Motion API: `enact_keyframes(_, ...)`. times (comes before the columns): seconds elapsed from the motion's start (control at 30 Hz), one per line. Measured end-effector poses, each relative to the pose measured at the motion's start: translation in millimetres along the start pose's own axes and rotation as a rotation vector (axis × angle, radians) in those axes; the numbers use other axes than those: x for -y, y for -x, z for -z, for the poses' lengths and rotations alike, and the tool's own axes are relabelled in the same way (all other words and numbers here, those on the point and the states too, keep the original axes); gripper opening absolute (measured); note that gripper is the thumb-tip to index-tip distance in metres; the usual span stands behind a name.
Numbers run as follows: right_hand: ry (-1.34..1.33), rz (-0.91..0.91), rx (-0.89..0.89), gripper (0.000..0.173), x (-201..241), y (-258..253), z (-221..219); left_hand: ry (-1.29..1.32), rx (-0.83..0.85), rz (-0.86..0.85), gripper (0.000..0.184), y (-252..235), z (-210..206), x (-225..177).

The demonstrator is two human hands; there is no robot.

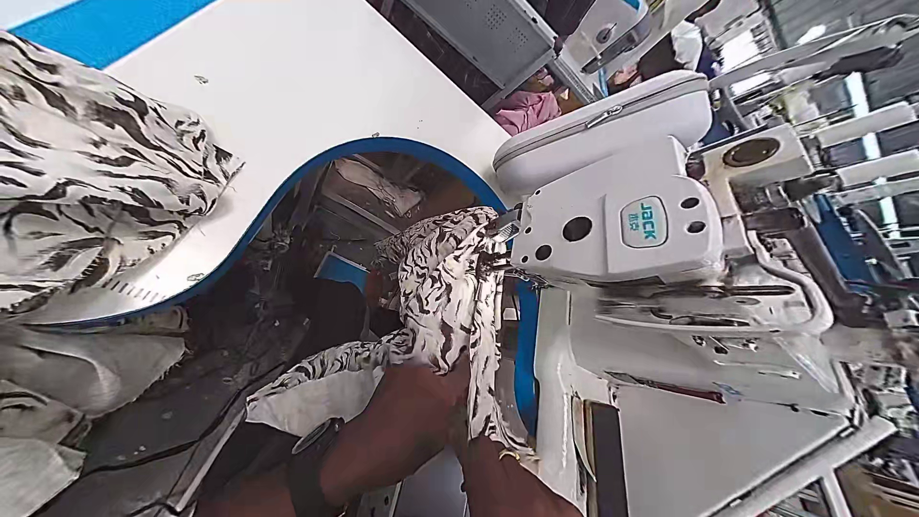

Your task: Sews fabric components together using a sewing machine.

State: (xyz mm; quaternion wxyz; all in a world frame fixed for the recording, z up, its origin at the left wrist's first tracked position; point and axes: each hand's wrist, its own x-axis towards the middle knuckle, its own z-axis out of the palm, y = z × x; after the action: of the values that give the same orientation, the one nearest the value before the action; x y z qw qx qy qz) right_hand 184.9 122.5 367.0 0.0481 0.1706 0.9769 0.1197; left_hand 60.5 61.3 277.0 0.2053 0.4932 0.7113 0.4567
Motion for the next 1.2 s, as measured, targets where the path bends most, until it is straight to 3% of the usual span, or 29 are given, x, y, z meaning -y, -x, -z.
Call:
enact_keyframes(0.13, 0.013, 0.015, -0.002, 0.015, 1, -5, 3, 0.024, 0.004, -0.021, 0.03, 5, 0, 2)
enact_keyframes(0.4, -0.042, -0.027, -0.107, 0.013, 1, -28, -16, 0.348, -0.062, 0.053, 0.031, -18, -4, 17)
enact_keyframes(0.5, -0.347, -0.03, -0.178, 0.018, -42, -28, -20, 0.225, -0.143, 0.163, 0.034, -21, -2, 2)
enact_keyframes(0.57, -0.629, -0.082, -0.207, 0.019, -88, -22, -13, -0.028, -0.16, 0.177, 0.043, -29, -4, -18)
enact_keyframes(0.63, -0.86, -0.145, -0.28, 0.014, -108, -10, -24, -0.142, 0.17, 0.214, 0.039, -51, 6, -40)
enact_keyframes(0.67, -0.867, -0.142, -0.326, 0.015, -111, -9, -30, -0.2, 0.281, 0.216, 0.028, -66, 11, -48)
enact_keyframes(0.73, -0.704, -0.132, -0.383, 0.021, -106, -3, -40, -0.238, 0.349, 0.234, 0.022, -73, 14, -58)
enact_keyframes(0.77, -0.627, -0.128, -0.385, 0.021, -101, 2, -44, -0.235, 0.263, 0.246, 0.027, -60, 9, -60)
enact_keyframes(0.83, -0.584, -0.127, -0.353, 0.017, -84, 13, -48, -0.259, -0.096, 0.219, 0.058, -21, -12, -49)
enact_keyframes(0.87, -0.599, -0.115, -0.351, 0.015, -71, 15, -48, -0.231, -0.234, 0.211, 0.062, -5, -18, -41)
enact_keyframes(1.0, -0.57, 0.021, -0.454, 0.012, -21, 15, -45, -0.092, -0.396, 0.086, 0.015, 19, -39, -20)
enact_keyframes(1.2, -0.528, 0.035, -0.585, 0.01, -11, -3, -58, -0.007, -0.435, -0.017, 0.018, 8, -38, -1)
